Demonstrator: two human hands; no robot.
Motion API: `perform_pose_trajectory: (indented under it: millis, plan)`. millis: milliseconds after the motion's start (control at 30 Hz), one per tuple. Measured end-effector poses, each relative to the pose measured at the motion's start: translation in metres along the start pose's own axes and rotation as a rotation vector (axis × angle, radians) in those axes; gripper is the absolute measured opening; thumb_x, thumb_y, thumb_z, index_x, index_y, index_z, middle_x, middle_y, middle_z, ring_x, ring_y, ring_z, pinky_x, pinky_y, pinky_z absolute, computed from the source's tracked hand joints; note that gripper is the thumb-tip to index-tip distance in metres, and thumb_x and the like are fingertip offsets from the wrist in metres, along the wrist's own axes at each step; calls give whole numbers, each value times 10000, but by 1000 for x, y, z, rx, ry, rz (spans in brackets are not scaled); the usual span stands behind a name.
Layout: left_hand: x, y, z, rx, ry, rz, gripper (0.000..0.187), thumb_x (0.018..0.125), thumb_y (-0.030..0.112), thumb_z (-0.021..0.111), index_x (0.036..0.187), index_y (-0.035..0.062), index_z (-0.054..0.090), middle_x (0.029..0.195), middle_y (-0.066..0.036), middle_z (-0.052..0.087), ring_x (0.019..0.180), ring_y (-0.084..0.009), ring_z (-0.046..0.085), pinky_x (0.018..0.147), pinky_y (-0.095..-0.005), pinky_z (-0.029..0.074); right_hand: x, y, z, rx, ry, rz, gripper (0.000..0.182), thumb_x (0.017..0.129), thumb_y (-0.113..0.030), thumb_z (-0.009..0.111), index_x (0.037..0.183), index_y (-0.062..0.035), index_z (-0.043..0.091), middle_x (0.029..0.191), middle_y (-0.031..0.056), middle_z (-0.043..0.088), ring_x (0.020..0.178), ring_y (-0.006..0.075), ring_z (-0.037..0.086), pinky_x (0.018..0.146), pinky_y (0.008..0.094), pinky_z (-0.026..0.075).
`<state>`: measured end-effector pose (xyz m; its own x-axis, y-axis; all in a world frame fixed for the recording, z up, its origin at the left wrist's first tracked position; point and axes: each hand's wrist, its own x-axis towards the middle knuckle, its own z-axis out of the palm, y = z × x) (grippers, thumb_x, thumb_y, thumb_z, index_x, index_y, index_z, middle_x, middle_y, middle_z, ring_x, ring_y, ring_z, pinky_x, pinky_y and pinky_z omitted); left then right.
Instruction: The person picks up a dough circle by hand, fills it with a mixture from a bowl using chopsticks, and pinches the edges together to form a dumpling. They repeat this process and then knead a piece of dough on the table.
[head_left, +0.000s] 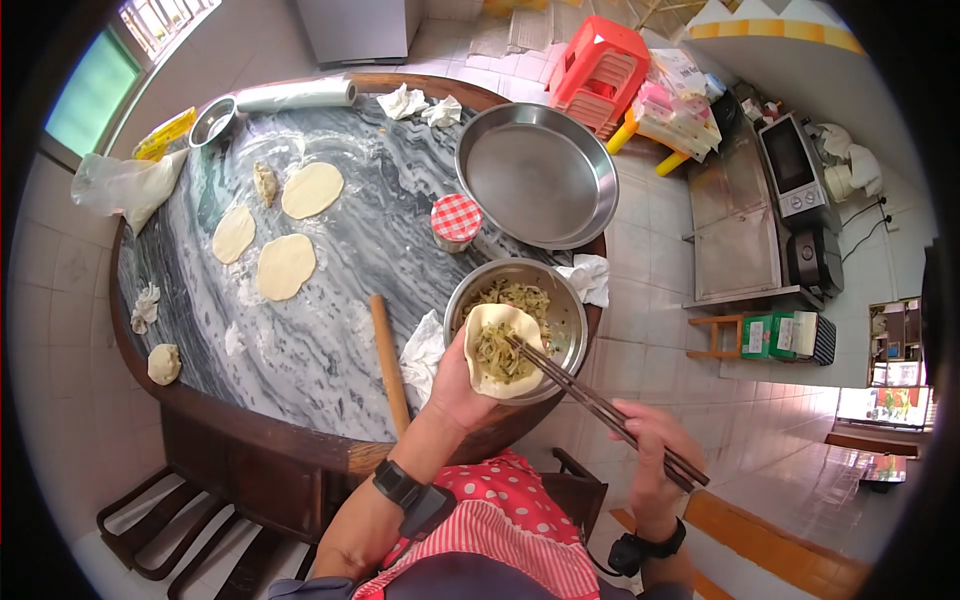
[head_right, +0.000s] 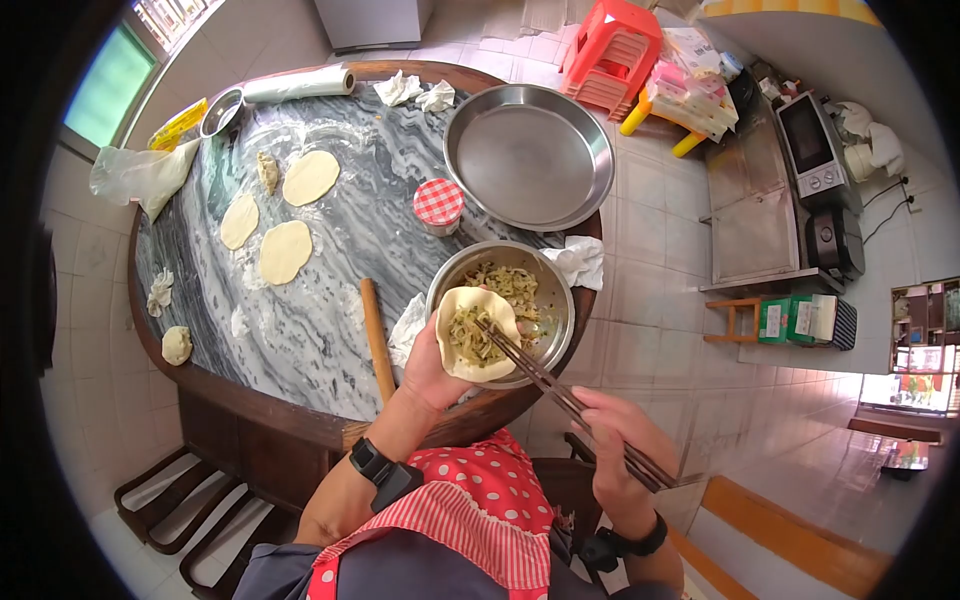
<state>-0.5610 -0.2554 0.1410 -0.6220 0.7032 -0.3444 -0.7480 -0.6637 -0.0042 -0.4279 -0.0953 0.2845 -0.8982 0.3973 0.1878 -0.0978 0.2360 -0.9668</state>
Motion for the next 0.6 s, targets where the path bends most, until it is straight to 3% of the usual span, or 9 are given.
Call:
perform_pose_trajectory:
  millis: [67,100,167,300,400,500,600]
  plan:
    - [0,1,3,8,-10,11,446,1030,354,350,1308,57,534,1292,-135,592,1169,-292,585,1014,-469,469,5,2,1,-109,-107,1,174,958,-96,573,948,67,632,1063,248,659,885,266,682,723,328,608]
    - [0,2,2,9,-10,12,446,1030,354,350,1308,57,534,1292,-135,592,1169,-292,585,1014,-469,469,5,3,1,-107,-107,0,174,958,-96,573,948,67,632,1063,248,659,885,266,682,723,328,608]
    - [-1,4,1,-58,14,6,476,1032,380,321,1361,76,481,1315,-167,566,1181,-377,565,1015,-520,460,2,4,1,-82,-34,11,169,955,-93,577,941,63,639,1035,237,675,871,252,684,712,318,601]
    - [-2,8,-10,-154,-42,-10,481,1034,379,310,1361,70,482,1319,-174,561,1180,-389,563,1017,-522,459,4,4,4,-14,-3,1,152,947,-79,583,937,58,647,1024,229,682,837,241,686,711,314,596]
    - [-3,9,-10,-138,-43,-2,480,1033,372,310,1352,62,489,1312,-182,562,1180,-399,559,1014,-534,459,7,5,3,-183,-182,-35,157,947,-80,583,928,65,641,1031,240,675,828,255,688,715,327,598]
    - [-7,17,-13,-57,1,50,477,1031,372,315,1337,55,500,1301,-187,567,1167,-406,563,1005,-546,461,3,10,3,-88,-140,33,172,951,-83,575,925,76,635,1046,252,664,841,263,688,731,335,602]
    - [-18,33,-7,-44,-9,166,412,1014,327,375,1261,42,540,1221,-198,600,1119,-387,585,980,-522,480,4,12,1,124,53,78,191,957,-69,551,920,94,643,1028,241,668,851,243,688,739,322,600]
